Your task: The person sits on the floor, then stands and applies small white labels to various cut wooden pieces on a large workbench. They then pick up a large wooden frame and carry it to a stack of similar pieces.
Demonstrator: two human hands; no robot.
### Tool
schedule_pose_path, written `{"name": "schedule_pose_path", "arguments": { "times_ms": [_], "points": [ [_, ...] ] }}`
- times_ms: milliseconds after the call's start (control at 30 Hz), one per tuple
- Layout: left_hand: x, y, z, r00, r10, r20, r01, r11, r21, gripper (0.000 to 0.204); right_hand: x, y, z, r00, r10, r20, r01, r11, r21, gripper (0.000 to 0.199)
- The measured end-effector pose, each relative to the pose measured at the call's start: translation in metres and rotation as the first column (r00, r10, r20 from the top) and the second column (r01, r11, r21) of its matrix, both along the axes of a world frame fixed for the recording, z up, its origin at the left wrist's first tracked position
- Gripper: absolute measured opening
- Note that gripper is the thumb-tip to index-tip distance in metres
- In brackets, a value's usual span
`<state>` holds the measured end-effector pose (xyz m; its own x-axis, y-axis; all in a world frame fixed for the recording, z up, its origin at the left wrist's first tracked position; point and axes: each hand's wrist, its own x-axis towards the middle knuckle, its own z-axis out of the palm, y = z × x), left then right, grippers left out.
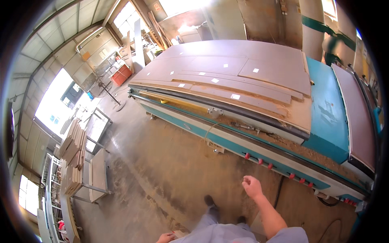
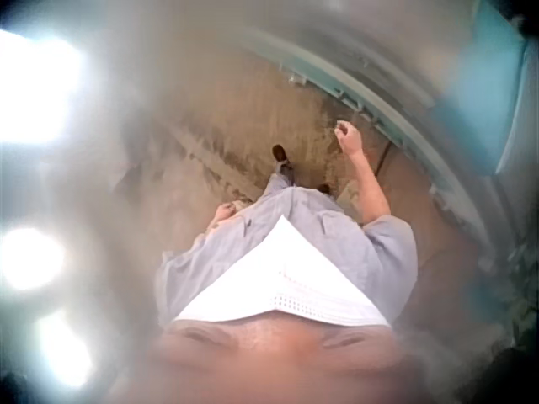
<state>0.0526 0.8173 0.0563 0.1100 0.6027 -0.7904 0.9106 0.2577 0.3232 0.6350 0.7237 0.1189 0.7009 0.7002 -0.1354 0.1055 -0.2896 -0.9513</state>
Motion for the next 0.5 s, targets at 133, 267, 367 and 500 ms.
{"name": "schedule_pose_path", "arguments": {
  "times_ms": [133,267,367,500],
  "points": [
    [0.085,0.113,0.004,0.994,-0.010,0.111,-0.001,0.994,0.105,0.032,0.055,0.098,0.016,0.984,-0.036,0.173,0.043,0.998,-0.035,0.040],
    [0.114,0.199,-0.004,0.975,-0.027,0.222,0.007,0.996,0.091,0.029,0.095,0.192,0.055,0.925,-0.009,0.379,0.047,0.995,-0.092,0.048],
    [0.112,0.256,-0.004,0.947,0.094,0.308,-0.099,0.995,0.003,0.025,0.128,0.255,0.079,0.873,0.001,0.488,0.047,0.995,-0.087,0.047],
    [0.125,0.334,0.012,0.858,0.377,0.349,-0.413,0.910,0.032,0.019,0.190,0.323,0.090,0.753,0.053,0.656,0.148,0.957,-0.248,0.052]
  ]
}}
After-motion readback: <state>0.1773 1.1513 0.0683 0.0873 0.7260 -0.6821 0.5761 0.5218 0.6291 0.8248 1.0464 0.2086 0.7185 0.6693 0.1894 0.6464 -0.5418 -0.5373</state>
